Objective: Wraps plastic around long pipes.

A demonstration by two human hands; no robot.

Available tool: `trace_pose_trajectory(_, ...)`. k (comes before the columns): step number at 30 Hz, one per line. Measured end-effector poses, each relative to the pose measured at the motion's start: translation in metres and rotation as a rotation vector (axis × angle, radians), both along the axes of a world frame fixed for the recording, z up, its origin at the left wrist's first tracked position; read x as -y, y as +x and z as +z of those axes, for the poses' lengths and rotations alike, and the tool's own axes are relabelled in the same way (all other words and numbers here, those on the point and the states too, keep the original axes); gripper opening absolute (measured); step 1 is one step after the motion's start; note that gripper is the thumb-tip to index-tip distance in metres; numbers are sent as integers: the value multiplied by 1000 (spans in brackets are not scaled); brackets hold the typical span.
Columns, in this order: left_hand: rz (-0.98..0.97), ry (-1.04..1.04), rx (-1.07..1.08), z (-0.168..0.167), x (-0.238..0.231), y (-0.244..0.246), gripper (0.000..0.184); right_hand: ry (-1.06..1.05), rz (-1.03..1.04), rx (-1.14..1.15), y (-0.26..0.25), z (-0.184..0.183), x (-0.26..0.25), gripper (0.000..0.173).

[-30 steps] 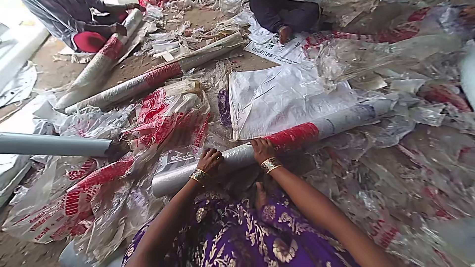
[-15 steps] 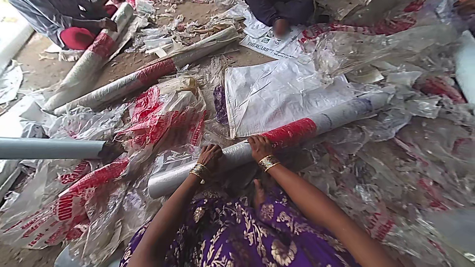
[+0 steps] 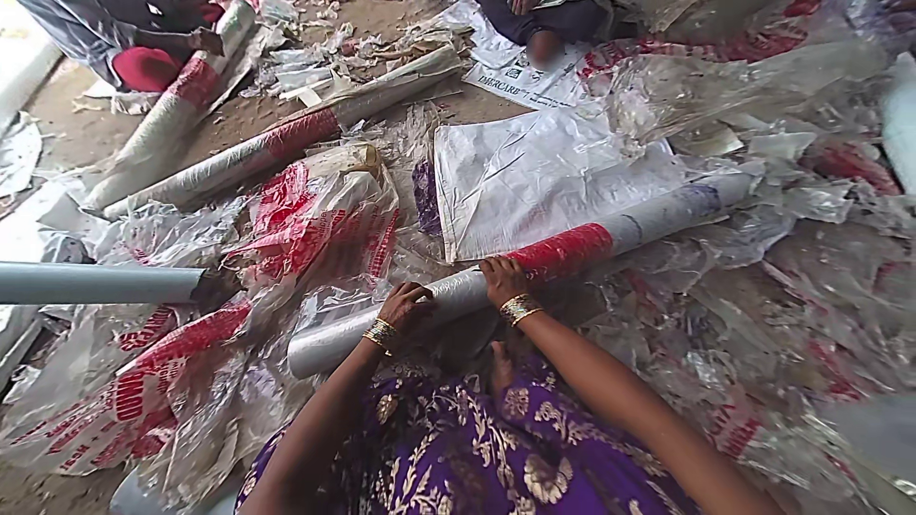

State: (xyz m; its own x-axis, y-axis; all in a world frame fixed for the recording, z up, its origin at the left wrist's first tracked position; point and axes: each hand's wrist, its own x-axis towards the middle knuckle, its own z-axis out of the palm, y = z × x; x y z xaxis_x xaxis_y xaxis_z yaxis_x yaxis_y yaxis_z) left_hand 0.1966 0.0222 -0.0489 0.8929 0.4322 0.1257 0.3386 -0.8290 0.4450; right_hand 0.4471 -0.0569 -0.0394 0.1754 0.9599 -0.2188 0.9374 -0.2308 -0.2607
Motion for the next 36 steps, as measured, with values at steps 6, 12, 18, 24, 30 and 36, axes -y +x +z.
trace_pose_trajectory(6, -128, 23, -111, 12, -11, 8, 17, -30, 2, -8, -1, 2, -3, 46)
trace_pose_trajectory(12, -211, 226, -51, 2, -7, 10, 17, 12, -3, -4, 1, -2, 1, 45)
trace_pose_trajectory(18, -122, 234, -159, -6, 4, 10, 21, -11, -5, -13, 0, 1, 0, 46)
trace_pose_trajectory(24, 454, -94, -290, 31, 13, 49, 29, 11, 0, -7, 0, -2, 0, 45)
trace_pose_trajectory(30, 320, -134, 8, 63, -10, 62, 19, 22, 4, -17, 1, -1, 3, 44)
trace_pose_trajectory(36, -74, -6, -211, 19, 8, 17, 23, 52, 14, -19, 3, -9, 3, 43)
